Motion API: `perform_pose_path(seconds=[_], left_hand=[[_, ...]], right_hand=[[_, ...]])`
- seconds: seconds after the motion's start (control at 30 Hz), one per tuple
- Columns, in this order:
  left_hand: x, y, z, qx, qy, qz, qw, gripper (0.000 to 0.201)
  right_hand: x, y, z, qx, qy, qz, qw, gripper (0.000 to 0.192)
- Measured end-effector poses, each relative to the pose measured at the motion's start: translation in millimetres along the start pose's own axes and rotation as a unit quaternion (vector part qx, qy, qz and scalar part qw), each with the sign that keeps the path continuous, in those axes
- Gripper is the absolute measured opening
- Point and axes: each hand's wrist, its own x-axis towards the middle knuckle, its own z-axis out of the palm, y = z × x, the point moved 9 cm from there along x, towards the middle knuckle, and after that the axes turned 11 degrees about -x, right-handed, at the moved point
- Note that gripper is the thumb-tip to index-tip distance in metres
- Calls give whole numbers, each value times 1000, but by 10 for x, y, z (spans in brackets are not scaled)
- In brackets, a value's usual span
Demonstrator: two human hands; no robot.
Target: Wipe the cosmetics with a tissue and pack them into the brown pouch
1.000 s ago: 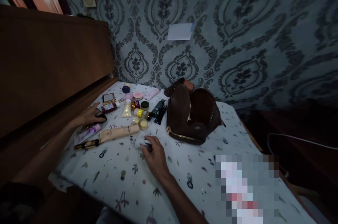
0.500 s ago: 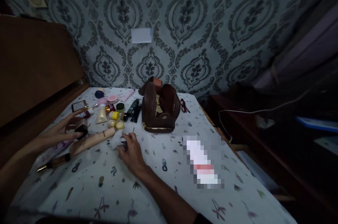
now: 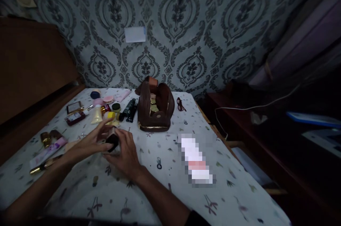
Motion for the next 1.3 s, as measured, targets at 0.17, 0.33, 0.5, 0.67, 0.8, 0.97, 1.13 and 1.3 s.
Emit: perform_pose_path(seconds=[0.17,0.33,0.5,0.67,0.8,0.97,1.13,1.3], left_hand=[[-35,135,245,11,11,39,999,93],[-34,251,-99,120,90,102,983,52],[-79,135,157,413,28,182,892,42],[-149,-23,439,512,-15,172,841,22],[-201,92,147,465,78,142,870,18],[-260,427,-122,218,154,179,947,32],[-189,621,176,137,75,214,964,34],[-337,409,274,195,64,211,956,33]], right_hand=[[28,109,-170,128,66,51,988,40],[16,521,-209,233,109,240,936,45],[-67,746,-181,302,152,329,882,47],[-87,782,-108,355,154,356,851,47],[-48,746,-84,363,132,334,860,49],[5,538,32,319,19,281,905,46],[-21,329,213,352,-64,245,901,48],[-18,499,143,431,23,300,851,47]])
